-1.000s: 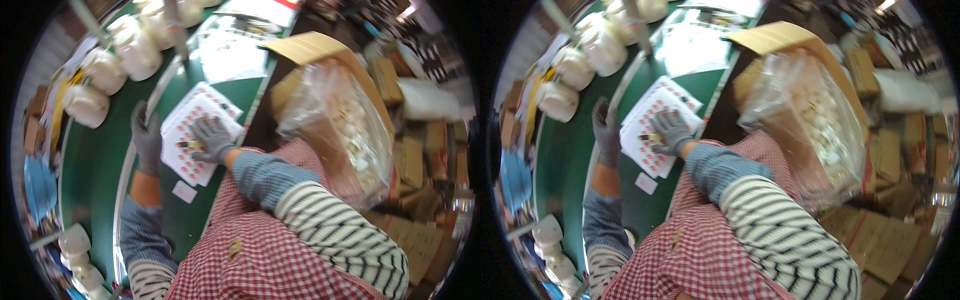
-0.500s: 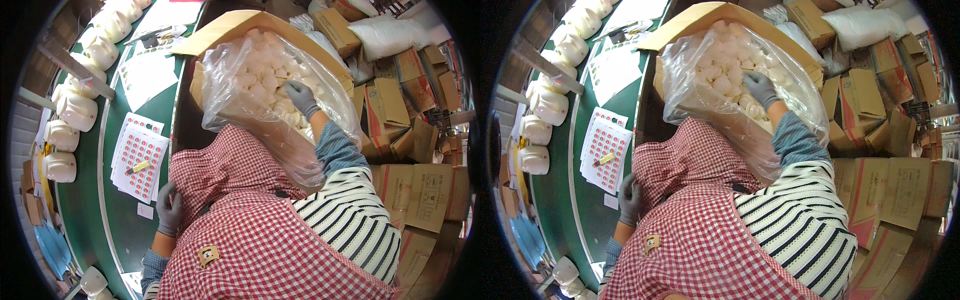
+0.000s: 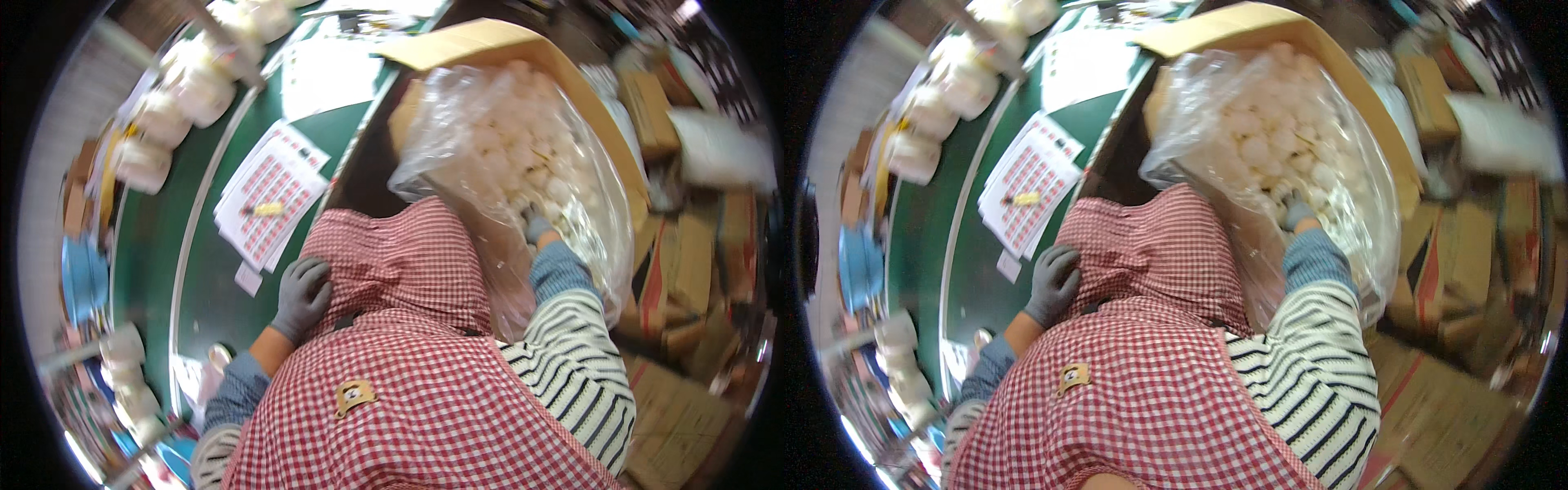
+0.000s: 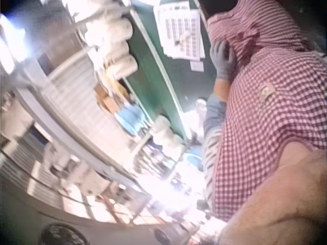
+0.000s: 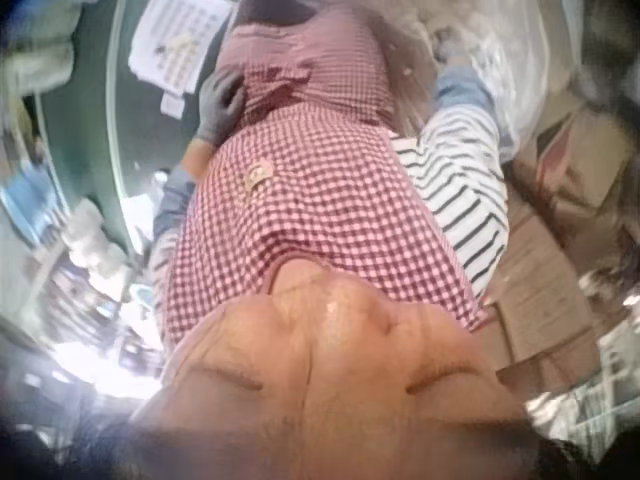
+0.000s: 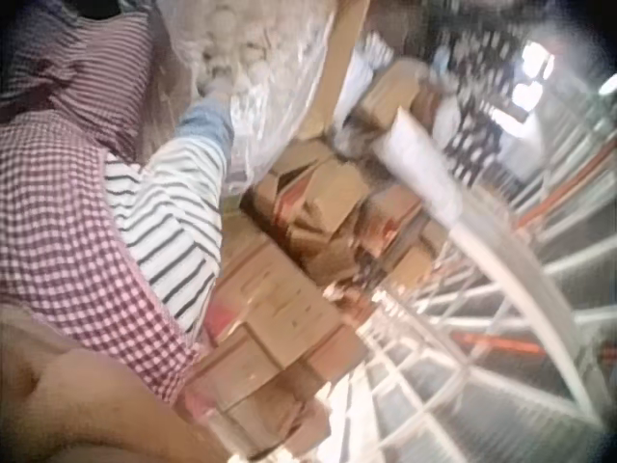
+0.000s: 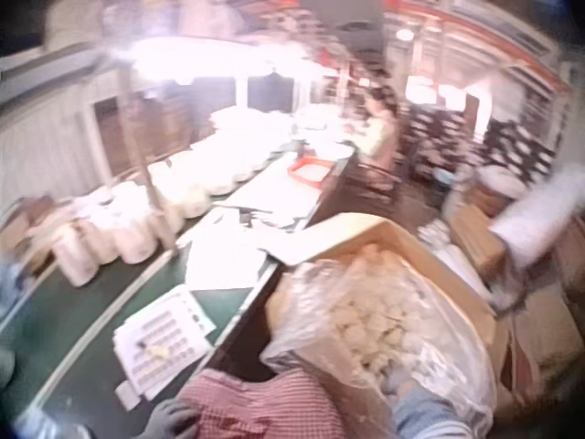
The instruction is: The person repeatedly picks up white ceramic pitchers from a green workbench, applies a small round sticker to the side of each pitcher, and places the finished pitcher back on the table. The person also handles a plastic bag containing small white ceramic pieces and sheets of stickers.
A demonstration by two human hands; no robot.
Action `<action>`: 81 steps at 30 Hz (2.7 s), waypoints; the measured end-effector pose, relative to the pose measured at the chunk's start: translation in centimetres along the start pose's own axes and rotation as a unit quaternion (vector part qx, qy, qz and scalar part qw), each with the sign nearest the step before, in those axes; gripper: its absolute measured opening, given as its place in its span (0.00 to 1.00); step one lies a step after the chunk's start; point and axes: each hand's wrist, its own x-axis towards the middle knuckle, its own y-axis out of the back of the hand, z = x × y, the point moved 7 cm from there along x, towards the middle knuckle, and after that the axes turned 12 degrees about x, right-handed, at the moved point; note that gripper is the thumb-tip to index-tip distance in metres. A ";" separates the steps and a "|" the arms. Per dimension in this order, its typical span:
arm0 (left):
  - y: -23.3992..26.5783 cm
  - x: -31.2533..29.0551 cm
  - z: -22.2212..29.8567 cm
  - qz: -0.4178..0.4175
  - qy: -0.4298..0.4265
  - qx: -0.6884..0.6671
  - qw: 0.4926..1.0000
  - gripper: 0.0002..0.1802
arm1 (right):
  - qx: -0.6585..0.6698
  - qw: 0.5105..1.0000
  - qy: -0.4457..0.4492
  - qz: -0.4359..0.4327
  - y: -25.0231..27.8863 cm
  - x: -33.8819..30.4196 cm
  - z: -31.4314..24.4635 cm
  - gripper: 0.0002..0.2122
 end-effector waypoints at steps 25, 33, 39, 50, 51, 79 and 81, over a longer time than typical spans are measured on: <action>34.0 -44.5 -39.9 0.240 0.791 0.249 0.505 0.43 | 0.177 0.948 0.209 0.159 4.2 -19.3 -21.1 0.18; 42.5 -45.1 -45.1 0.071 0.791 0.357 0.493 0.48 | 0.067 0.941 0.291 0.158 0.8 -20.3 -21.9 0.34; 42.8 -45.0 -45.7 -0.046 0.738 0.463 0.489 0.33 | 0.280 0.951 0.126 0.008 0.9 -19.1 -19.5 0.39; 40.1 -30.5 -39.2 0.110 0.412 0.433 0.794 0.12 | 0.370 0.876 0.301 0.072 8.6 -18.2 -27.2 0.43; 39.4 -27.2 -35.6 0.112 0.381 0.405 0.824 0.12 | 0.375 0.874 0.301 0.068 8.5 -20.9 -31.9 0.42; 14.5 -17.6 -16.7 0.074 0.380 -0.354 0.852 0.23 | 0.585 0.719 0.349 -0.136 0.4 -26.1 -34.0 0.41; 15.3 -14.3 -12.0 0.120 0.382 -0.303 0.865 0.13 | 0.582 0.700 0.384 -0.156 1.3 -27.3 -36.4 0.40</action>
